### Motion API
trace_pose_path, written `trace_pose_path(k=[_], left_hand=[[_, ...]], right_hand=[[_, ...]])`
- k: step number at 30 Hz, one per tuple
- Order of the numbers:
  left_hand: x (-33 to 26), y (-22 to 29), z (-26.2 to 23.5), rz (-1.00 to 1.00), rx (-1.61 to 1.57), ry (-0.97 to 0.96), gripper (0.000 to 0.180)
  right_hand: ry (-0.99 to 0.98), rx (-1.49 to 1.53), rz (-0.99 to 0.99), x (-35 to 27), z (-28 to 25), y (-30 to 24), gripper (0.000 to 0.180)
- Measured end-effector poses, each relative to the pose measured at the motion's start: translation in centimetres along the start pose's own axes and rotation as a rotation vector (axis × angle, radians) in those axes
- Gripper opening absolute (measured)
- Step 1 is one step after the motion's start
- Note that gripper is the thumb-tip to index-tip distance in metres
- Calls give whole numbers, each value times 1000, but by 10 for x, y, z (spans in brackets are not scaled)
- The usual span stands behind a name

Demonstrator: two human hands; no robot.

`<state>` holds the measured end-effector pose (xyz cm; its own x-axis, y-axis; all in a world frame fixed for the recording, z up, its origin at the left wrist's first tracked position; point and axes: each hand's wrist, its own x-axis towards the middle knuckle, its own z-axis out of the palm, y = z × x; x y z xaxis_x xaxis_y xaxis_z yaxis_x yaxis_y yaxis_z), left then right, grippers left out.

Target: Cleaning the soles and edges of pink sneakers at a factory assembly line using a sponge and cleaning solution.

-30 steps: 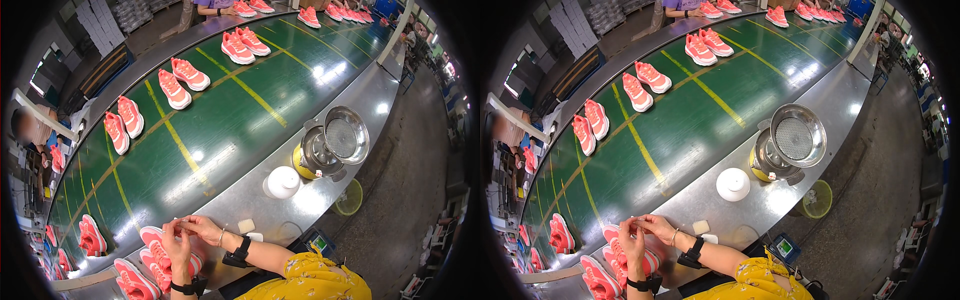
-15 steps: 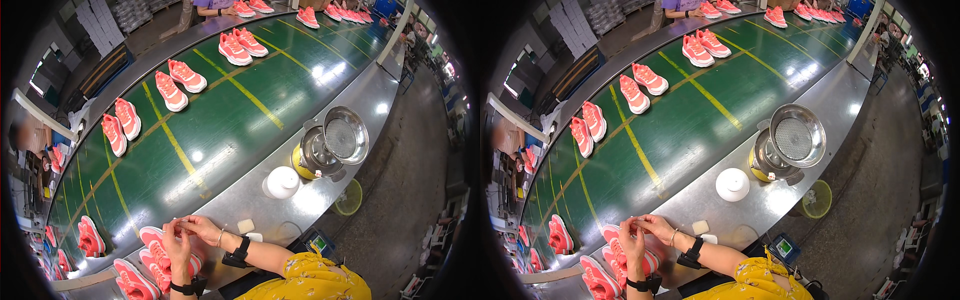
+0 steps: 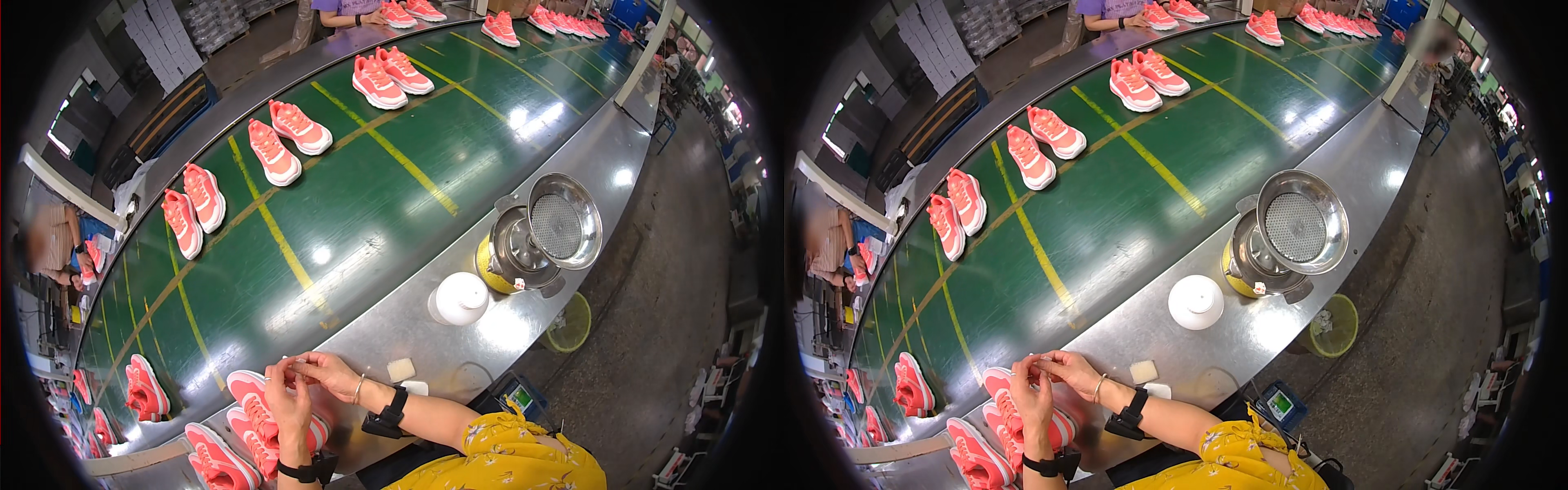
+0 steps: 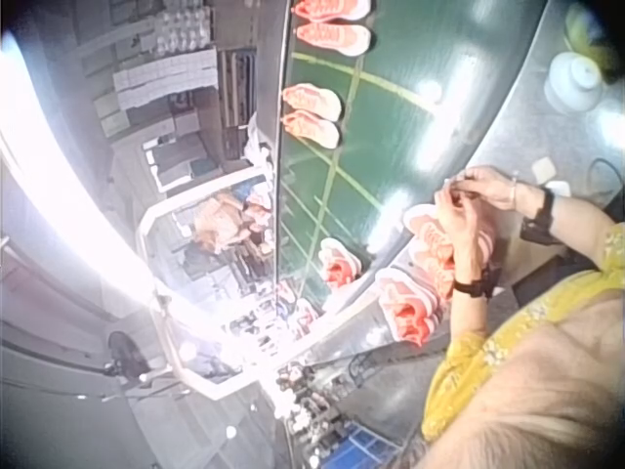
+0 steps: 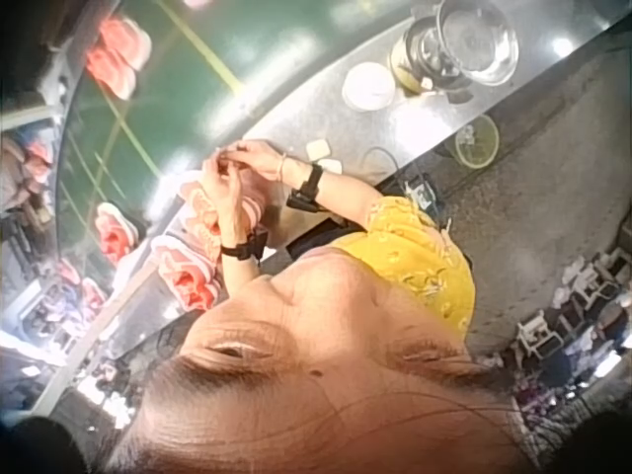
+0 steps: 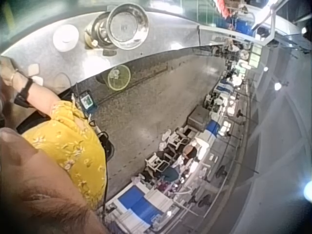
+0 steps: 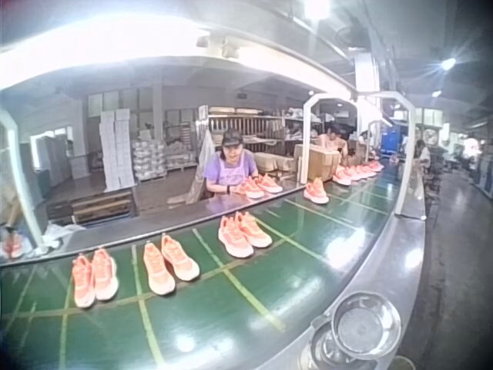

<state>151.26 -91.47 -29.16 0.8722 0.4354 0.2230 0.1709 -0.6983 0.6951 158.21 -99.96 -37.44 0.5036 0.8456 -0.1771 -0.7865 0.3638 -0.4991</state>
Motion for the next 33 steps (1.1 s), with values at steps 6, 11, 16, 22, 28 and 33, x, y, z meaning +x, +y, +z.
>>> trace_pose_path(k=[6,11,16,22,28,33], left_hand=[[0,11,8,8,-9,-3,30],[-3,11,0,-45,36,56,31],[-3,2,11,55,-47,-16,36],[-31,44,-12,145,91,115,32],[-98,62,-56,-15,193,105,32],[-133,45,-56,6,326,133,29]], right_hand=[[17,6,-7,-9,-3,-10,27],[-39,-6,69,-3,0,-4,27],[23,54,5,-7,-19,-2,31],[58,-42,25,-5,-15,-5,22],[62,-89,23,-4,-14,-6,23],[114,-150,-4,-7,-12,-12,24]])
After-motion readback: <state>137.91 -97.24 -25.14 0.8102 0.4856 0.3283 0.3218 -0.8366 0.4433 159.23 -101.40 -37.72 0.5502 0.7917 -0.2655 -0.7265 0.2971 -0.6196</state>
